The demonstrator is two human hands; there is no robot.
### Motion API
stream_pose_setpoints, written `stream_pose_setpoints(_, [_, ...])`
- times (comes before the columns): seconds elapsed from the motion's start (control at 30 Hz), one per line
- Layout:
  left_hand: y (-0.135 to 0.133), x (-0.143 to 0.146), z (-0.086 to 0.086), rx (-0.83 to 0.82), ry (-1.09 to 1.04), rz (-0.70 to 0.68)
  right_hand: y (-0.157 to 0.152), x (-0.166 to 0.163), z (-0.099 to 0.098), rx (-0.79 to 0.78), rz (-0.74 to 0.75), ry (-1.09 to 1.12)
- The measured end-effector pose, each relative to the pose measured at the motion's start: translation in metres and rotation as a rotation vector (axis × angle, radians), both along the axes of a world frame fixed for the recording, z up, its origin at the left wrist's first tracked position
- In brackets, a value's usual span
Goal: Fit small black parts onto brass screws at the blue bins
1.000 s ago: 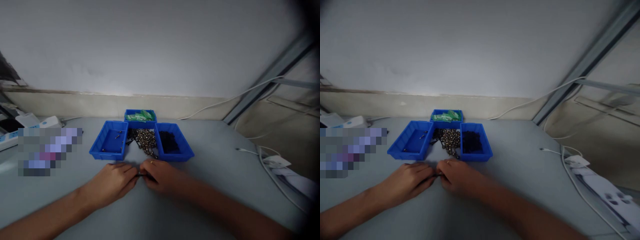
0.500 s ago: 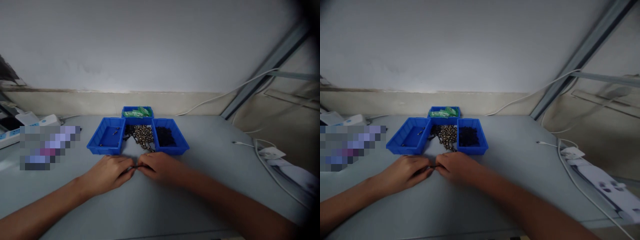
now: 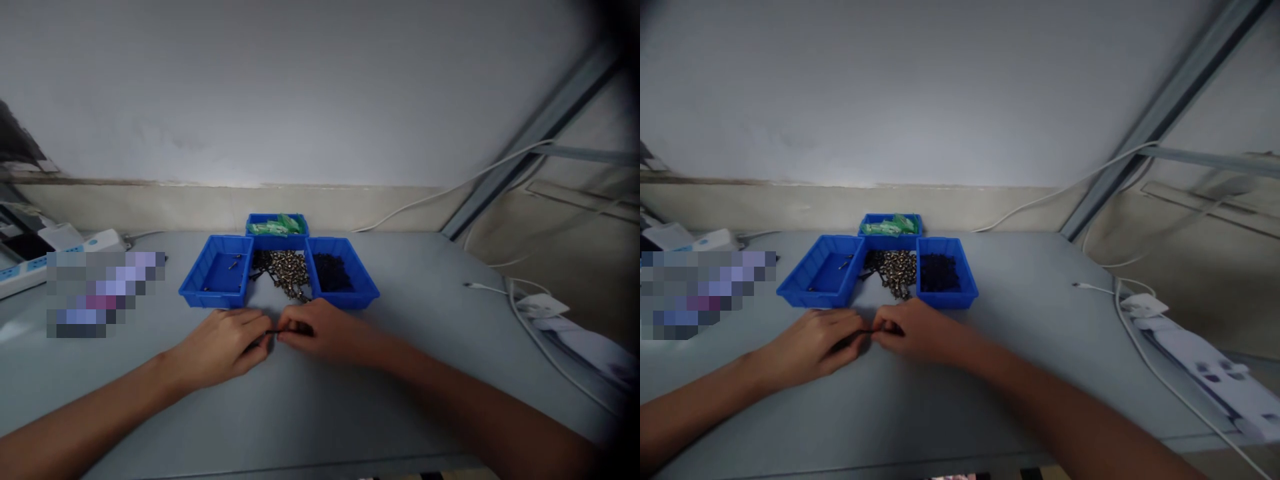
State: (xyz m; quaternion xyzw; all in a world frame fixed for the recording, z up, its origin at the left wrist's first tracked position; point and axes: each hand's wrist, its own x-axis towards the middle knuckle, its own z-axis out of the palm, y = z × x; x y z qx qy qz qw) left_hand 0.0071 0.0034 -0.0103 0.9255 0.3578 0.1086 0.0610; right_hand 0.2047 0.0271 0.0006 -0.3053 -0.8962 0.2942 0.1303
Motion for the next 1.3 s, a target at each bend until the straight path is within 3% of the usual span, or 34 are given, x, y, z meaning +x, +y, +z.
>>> stream_pose_setpoints(0.47, [0.000,-0.003,-0.003,0.121,-0.038,-0.022,0.002,0.000,-0.002,0.067,0.024,-0.081])
stream_pose_setpoints(0.7, [0.000,-0.005,-0.002,0.074,-0.097,-0.118,0.003,0.000,0.002,0.002,0.045,-0.103])
stream_pose_setpoints(1.0, [-0.001,-0.006,0.008,0.025,-0.071,-0.267,0.006,0.004,-0.008,-0.126,0.109,0.002])
stream_pose_setpoints(1.3, [-0.001,-0.004,0.002,0.066,-0.107,-0.143,-0.004,0.001,0.005,0.014,0.046,0.020])
